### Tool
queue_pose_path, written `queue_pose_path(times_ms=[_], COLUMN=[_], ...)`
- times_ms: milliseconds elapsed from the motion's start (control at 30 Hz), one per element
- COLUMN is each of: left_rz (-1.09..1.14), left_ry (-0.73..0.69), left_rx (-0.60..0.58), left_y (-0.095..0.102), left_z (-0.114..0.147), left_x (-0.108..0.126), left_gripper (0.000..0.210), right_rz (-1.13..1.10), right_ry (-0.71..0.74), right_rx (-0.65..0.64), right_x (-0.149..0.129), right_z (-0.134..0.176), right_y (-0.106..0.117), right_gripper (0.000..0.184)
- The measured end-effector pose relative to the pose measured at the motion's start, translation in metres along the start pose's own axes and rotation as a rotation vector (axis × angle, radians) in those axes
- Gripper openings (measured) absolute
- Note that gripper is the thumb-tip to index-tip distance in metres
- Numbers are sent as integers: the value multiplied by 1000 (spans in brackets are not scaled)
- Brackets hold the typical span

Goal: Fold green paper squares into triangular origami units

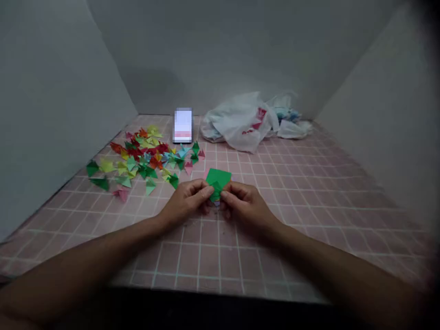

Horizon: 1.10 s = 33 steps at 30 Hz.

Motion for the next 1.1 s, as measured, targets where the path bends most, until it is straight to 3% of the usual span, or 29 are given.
queue_pose_path(times_ms=[167,300,567,700,800,900,967,1033,1100], left_rz=[-38,-4,6,70,83,-81,-188,-239,-254], left_ry=[-9,-62,-87,-117,-289,-600,-775,-827,-738], left_rx=[60,25,-46,-26,34,45,56,70,91], left_y=[-2,-1,4,8,12,14,14,14,13], left_z=[2,-1,-4,-5,-9,-10,-8,-5,-3], left_x=[-1,-3,-7,-8,-6,-3,1,5,7], left_gripper=[33,30,29,24,27,35,22,8,6], right_rz=[93,-24,-186,-297,-439,-495,-493,-459,-400], right_ry=[73,-26,-69,-117,-212,-308,-370,-389,-293], right_rx=[21,-7,-28,-46,-37,-72,-143,-209,-162], right_x=[-1,-1,2,3,4,4,5,6,6], right_z=[6,3,-2,-5,-10,-11,-9,-6,-5], right_y=[-2,-1,0,2,5,5,3,-1,-2], right_gripper=[28,25,26,25,24,22,23,26,30])
Point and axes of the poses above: each hand's wrist, its own z-axis away from the middle knuckle, its own y-axis out of the back of the hand, x = y × z, the point moved 2 cm from there along -z, towards the middle knuckle, and after that the axes turned 15 degrees about x, right-handed, at the moved point
